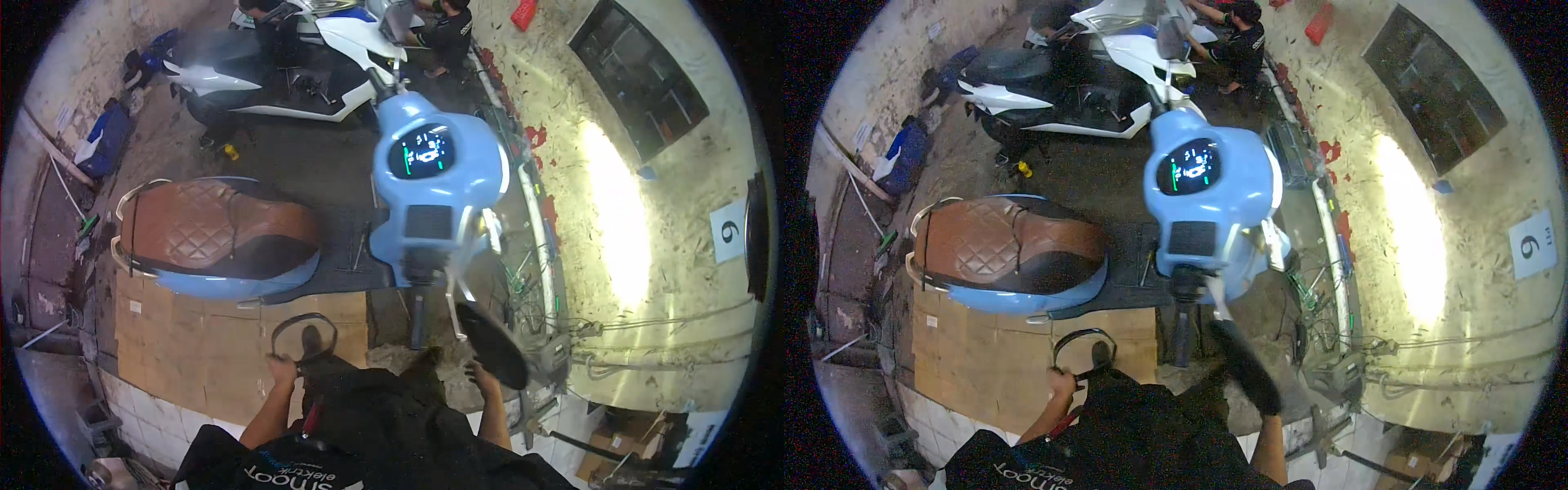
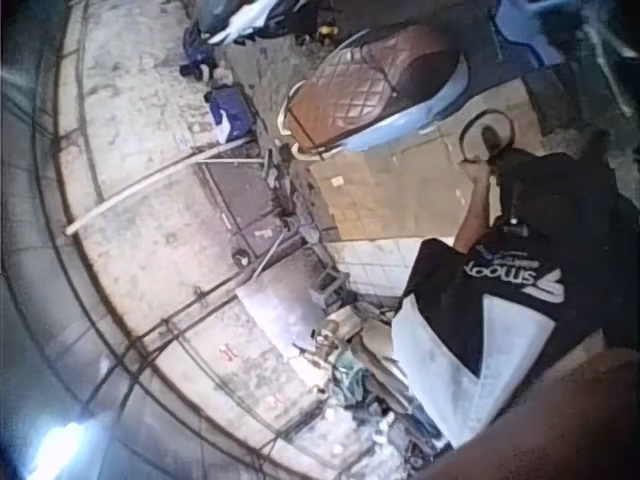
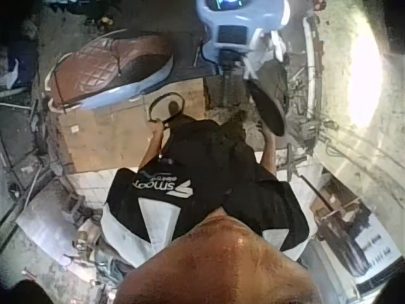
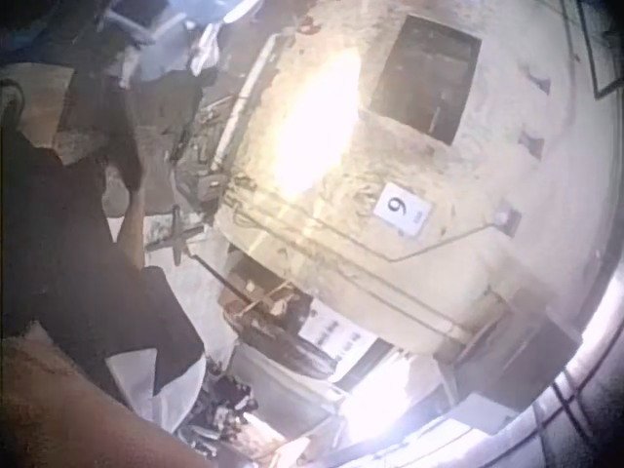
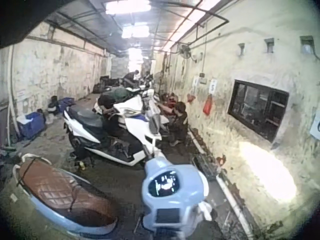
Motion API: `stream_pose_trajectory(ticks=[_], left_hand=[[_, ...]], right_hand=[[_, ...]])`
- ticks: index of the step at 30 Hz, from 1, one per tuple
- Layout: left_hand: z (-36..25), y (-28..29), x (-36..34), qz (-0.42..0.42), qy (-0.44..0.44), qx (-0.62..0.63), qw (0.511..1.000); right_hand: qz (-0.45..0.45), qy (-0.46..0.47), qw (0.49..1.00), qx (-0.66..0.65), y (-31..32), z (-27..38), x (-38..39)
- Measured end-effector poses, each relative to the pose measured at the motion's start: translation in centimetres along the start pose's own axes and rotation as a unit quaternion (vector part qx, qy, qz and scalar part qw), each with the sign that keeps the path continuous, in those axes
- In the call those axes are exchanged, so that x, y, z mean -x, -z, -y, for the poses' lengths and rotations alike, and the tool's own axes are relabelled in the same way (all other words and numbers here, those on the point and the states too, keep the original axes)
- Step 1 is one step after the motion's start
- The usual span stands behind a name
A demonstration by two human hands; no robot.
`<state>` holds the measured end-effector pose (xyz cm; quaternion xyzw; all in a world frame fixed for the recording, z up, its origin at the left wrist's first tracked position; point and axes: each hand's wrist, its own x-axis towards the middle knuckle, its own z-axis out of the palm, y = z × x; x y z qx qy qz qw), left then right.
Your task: The person connects electrical wiring inside the front panel of a scooter, repositions a large floor fan, and reattaches the plastic headlight housing to the frame before checking the digital dashboard and front lights.
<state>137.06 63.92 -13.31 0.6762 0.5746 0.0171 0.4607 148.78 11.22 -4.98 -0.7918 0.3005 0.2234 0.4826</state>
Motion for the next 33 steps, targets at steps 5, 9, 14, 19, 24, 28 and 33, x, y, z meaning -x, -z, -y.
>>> stream_pose_trajectory(ticks=[5, 9, 14, 19, 24, 28, 33], left_hand=[[-6.3, -10.7, 9.8, 0.122, -0.157, -0.193, 0.961], [-13.6, -18.1, 19.7, 0.236, -0.366, -0.220, 0.873], [-21.6, -21.8, 29.9, 0.307, -0.373, -0.205, 0.851], [-24.5, -25.6, 32.2, 0.255, -0.393, -0.051, 0.882], [-33.9, -28.9, 31.8, 0.100, -0.494, 0.141, 0.852], [-39.1, -32.2, 29.3, 0.107, -0.391, 0.282, 0.870], [-43.4, -31.2, 29.6, 0.042, -0.349, 0.362, 0.863]], right_hand=[[0.163, 0.047, 0.981, 0.091, 1.8, 8.9, -2.3], [0.196, 0.127, 0.957, 0.172, 4.0, 6.5, -8.0], [0.237, -0.206, 0.949, -0.041, 9.5, 10.7, -6.6], [0.367, -0.051, 0.869, -0.327, 13.9, 16.4, -9.3], [0.180, 0.208, 0.916, -0.291, 14.1, 26.3, -17.6], [0.298, 0.539, 0.759, -0.211, 12.5, 40.5, -19.2], [0.402, 0.401, 0.783, -0.254, 6.3, 50.7, -19.4]])
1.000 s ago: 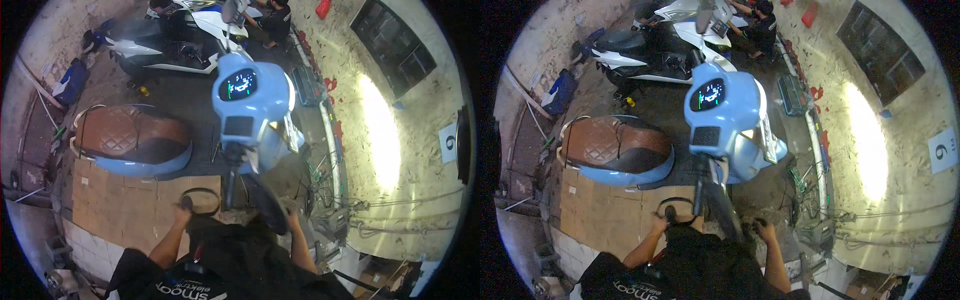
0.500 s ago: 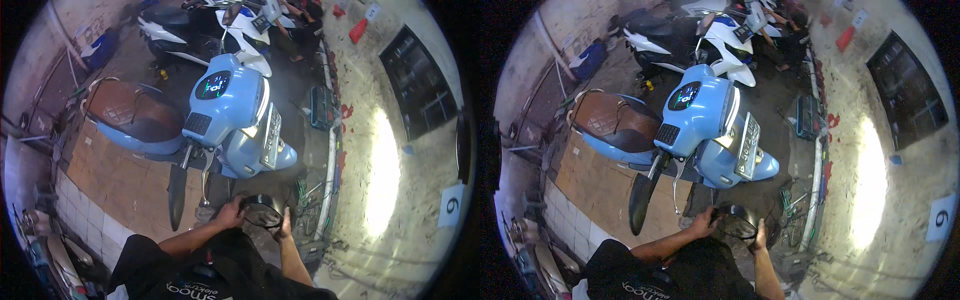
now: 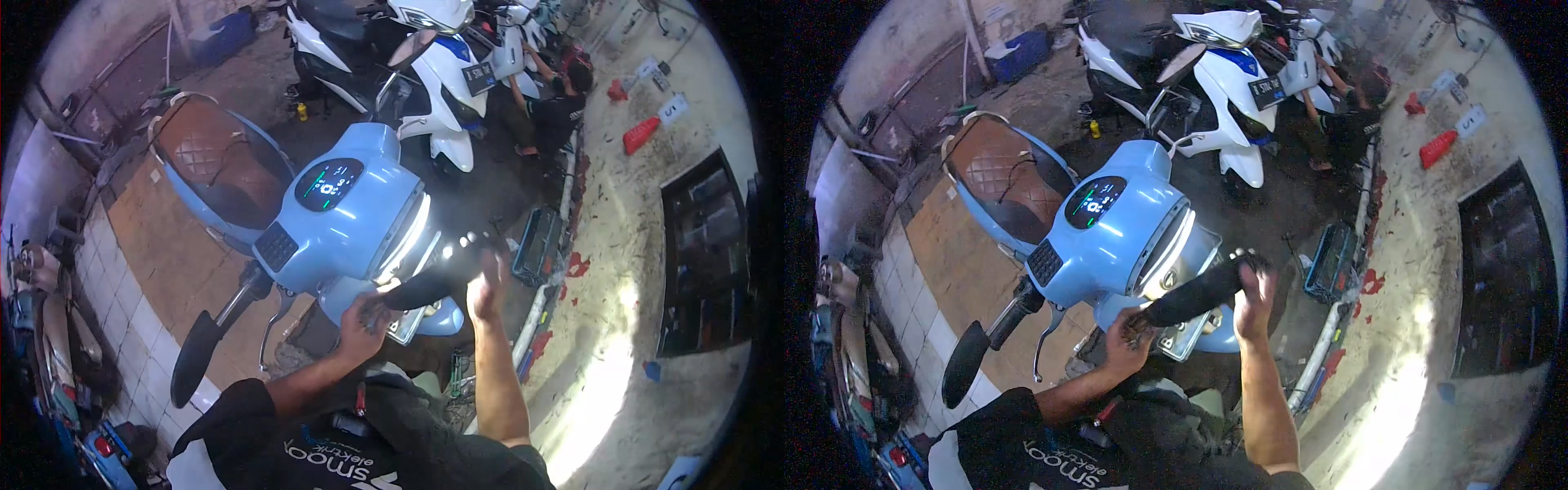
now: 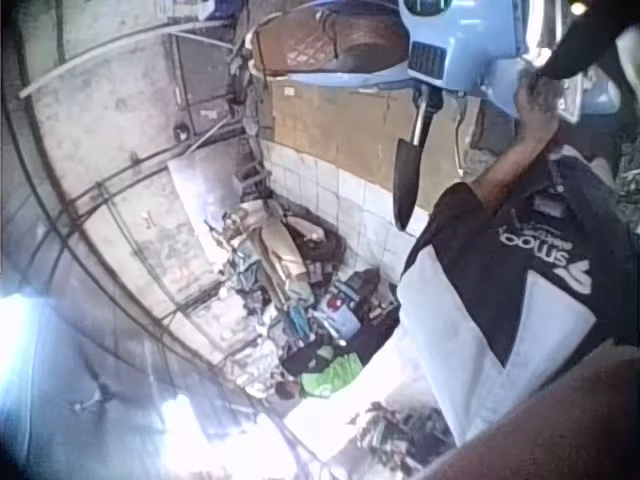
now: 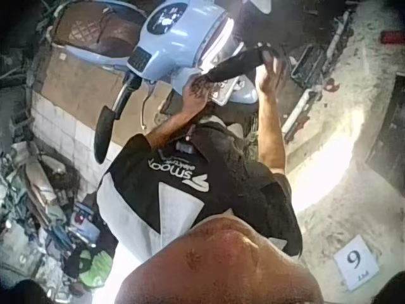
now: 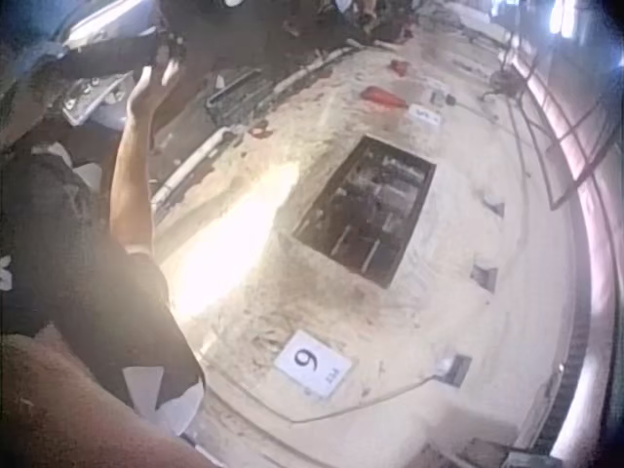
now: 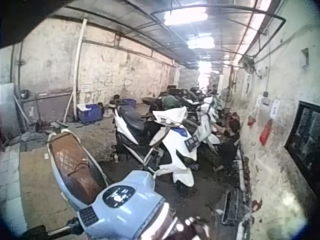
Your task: The person connects electrical wiring inside the front panel of a scooter, repositions a large floor fan, and reattaches the plastic headlight housing to the frame before checking the digital dashboard and front lights.
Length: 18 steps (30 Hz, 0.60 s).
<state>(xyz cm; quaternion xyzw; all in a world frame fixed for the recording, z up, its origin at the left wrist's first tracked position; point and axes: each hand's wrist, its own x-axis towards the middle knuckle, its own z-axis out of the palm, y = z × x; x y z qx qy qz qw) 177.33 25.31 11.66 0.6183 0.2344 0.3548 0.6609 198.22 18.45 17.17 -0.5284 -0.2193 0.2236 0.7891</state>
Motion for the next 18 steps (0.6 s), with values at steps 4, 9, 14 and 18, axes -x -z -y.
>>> stream_pose_trajectory(ticks=[4, 9, 14, 18], left_hand=[[2.3, -0.5, -0.9, -0.167, -0.006, 0.007, 0.986], [3.7, -3.2, -1.0, -0.275, 0.013, -0.059, 0.959], [1.6, -5.3, -2.2, -0.364, -0.021, -0.165, 0.916], [1.6, -6.5, -2.3, -0.437, 0.025, -0.131, 0.889]], right_hand=[[0.105, -0.036, 0.993, 0.029, -4.2, 1.3, -4.5], [0.164, -0.035, 0.984, 0.067, -3.4, -3.8, -8.5], [0.247, -0.060, 0.967, -0.008, -4.7, -3.9, -9.7], [0.327, 0.032, 0.942, 0.068, -6.0, -1.0, -9.6]])
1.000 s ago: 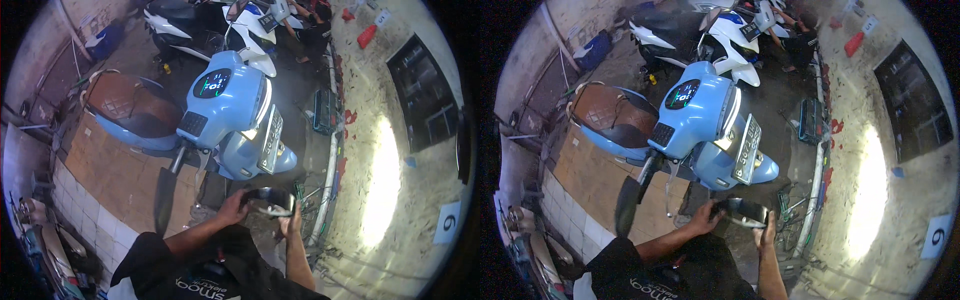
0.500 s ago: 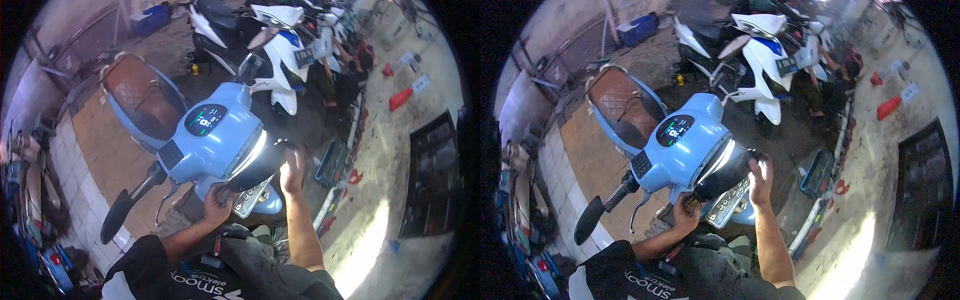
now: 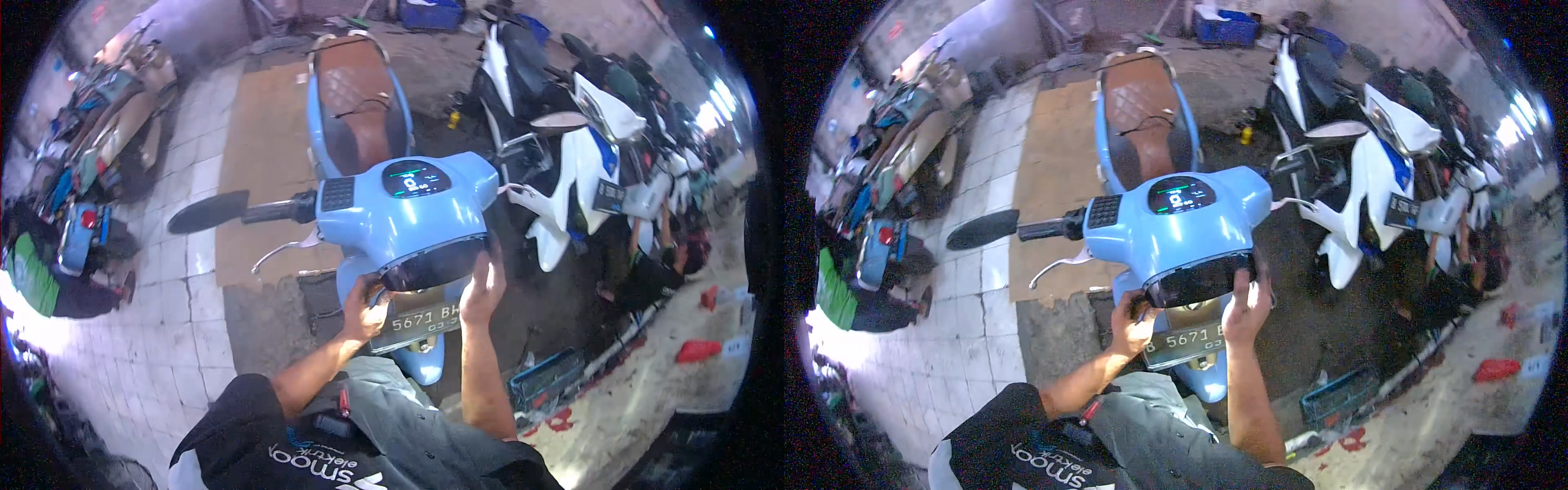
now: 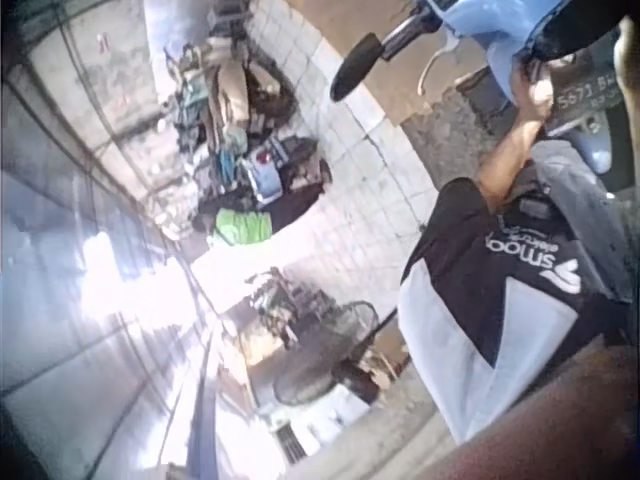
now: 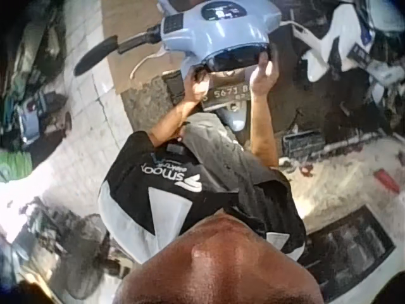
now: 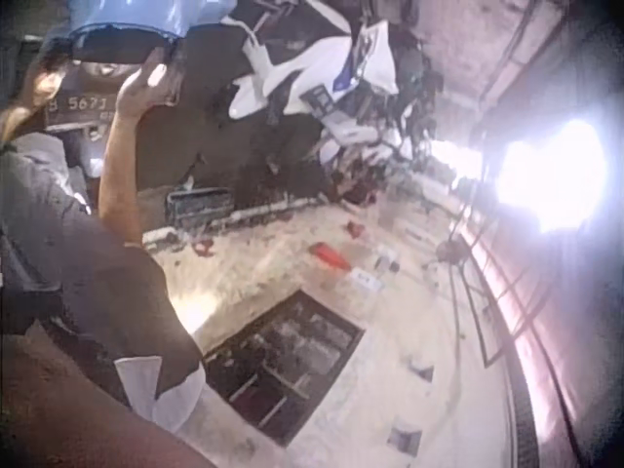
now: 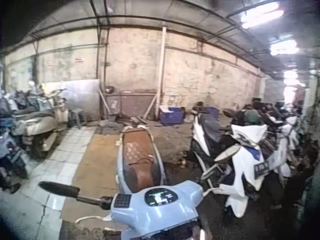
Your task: The person connects electrical wiring inside the front panel of a scooter, repositions a large floor fan, and reattaches the plastic headlight housing to the frame before checking the digital dashboard and front lights.
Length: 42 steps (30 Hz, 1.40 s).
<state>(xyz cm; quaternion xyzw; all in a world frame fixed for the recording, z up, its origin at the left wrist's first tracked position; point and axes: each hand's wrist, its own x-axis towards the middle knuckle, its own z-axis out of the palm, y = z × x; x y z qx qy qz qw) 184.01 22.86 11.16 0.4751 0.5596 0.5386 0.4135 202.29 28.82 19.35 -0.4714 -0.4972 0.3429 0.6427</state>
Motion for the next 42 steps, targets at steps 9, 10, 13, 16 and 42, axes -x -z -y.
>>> stream_pose_trajectory(ticks=[9, 10, 13, 16, 42], left_hand=[[1.6, -1.9, 0.5, -0.071, 0.021, -0.164, 0.984], [1.4, -2.3, 0.8, -0.079, 0.019, -0.163, 0.983], [0.2, -3.5, 0.8, -0.080, -0.058, -0.004, 0.995], [-1.5, -2.8, 0.8, -0.129, -0.019, -0.047, 0.990], [-7.7, 2.7, -4.2, -0.043, -0.318, -0.327, 0.889]], right_hand=[[0.047, 0.048, 0.995, 0.067, 1.0, -2.0, 1.3], [0.053, 0.052, 0.995, 0.063, 1.1, -2.6, 1.4], [0.019, 0.196, 0.974, 0.109, 1.7, -5.7, 0.4], [0.014, -0.089, 0.995, -0.036, 0.5, -3.0, 1.3], [-0.055, -0.276, 0.891, -0.355, -2.4, -3.8, 1.5]])
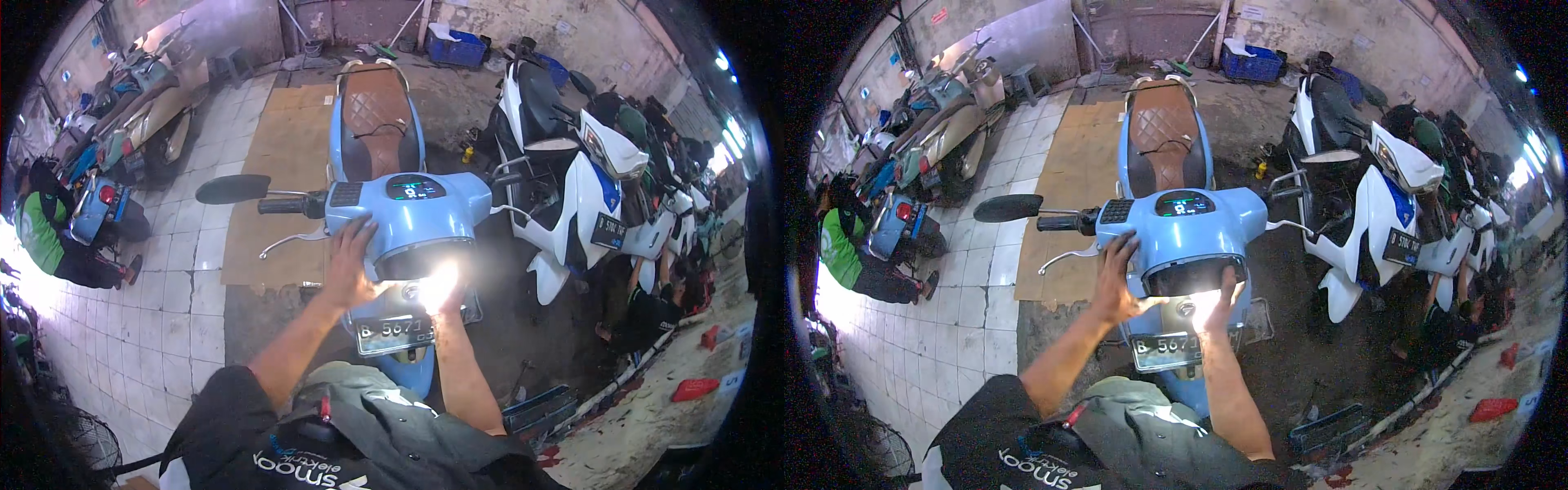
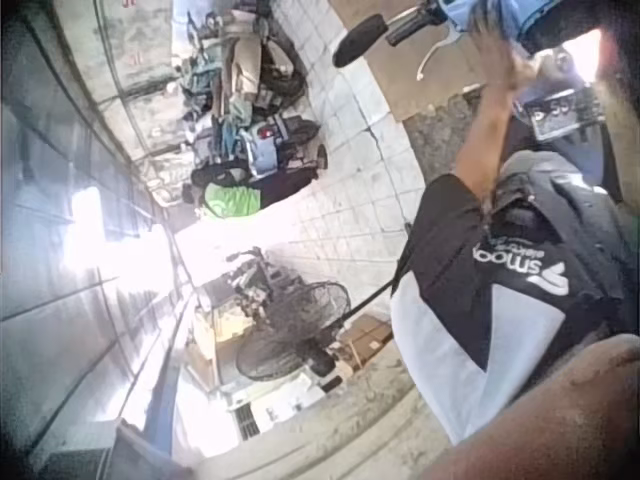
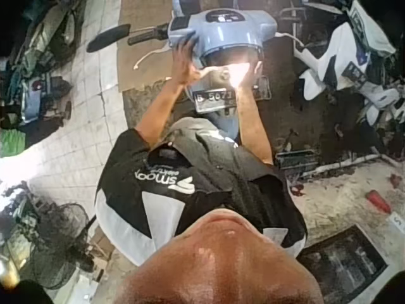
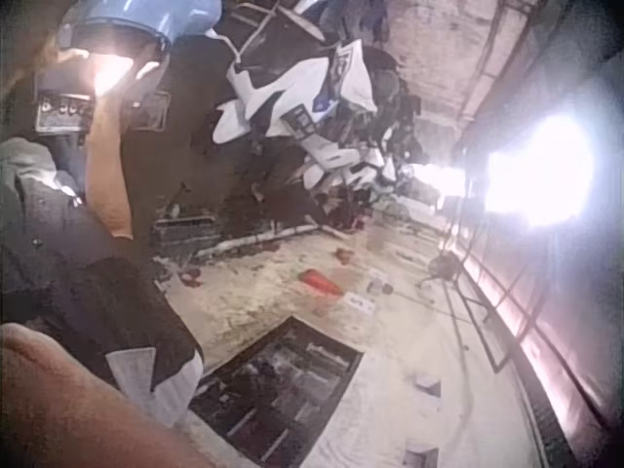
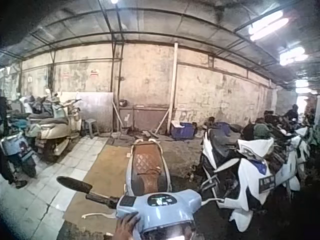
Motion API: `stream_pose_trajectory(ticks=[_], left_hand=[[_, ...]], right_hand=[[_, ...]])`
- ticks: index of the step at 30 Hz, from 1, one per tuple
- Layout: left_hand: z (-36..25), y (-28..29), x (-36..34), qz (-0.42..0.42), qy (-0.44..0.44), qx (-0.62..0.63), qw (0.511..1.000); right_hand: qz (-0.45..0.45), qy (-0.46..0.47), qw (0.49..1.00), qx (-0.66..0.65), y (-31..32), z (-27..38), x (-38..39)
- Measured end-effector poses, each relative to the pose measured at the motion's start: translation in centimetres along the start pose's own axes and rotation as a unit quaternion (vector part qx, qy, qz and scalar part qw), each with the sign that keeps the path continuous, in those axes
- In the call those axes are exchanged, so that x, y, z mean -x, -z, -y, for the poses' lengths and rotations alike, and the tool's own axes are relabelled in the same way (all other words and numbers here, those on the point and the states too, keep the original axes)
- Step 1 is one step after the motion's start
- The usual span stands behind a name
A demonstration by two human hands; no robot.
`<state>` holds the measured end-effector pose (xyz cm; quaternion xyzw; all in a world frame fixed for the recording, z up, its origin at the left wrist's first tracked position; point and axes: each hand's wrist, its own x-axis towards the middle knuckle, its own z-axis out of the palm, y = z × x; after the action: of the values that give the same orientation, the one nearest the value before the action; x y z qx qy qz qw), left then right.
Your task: The person connects electrical wiring inside the front panel of a scooter, repositions a large floor fan, and reattaches the plastic headlight housing to the frame before checking the digital dashboard and front lights.
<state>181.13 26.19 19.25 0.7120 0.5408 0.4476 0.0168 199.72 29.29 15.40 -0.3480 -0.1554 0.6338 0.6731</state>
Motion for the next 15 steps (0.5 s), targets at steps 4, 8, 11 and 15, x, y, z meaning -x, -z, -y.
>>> stream_pose_trajectory(ticks=[4, 8, 11, 15], left_hand=[[-0.1, 2.1, -7.4, 0.260, -0.163, -0.067, 0.949], [1.5, 1.6, -9.0, 0.291, -0.200, 0.000, 0.935], [2.3, 1.0, -9.2, 0.283, -0.206, 0.035, 0.936], [1.8, 0.9, -9.3, 0.284, -0.183, 0.049, 0.940]], right_hand=[[-0.035, -0.013, 0.998, 0.041, 1.3, -0.4, -0.7], [0.060, 0.070, 0.996, 0.017, 0.7, 1.5, -0.6], [0.018, 0.180, 0.981, 0.066, 1.7, 0.8, -3.0], [-0.005, 0.121, 0.993, 0.010, 2.7, 1.2, -4.3]])
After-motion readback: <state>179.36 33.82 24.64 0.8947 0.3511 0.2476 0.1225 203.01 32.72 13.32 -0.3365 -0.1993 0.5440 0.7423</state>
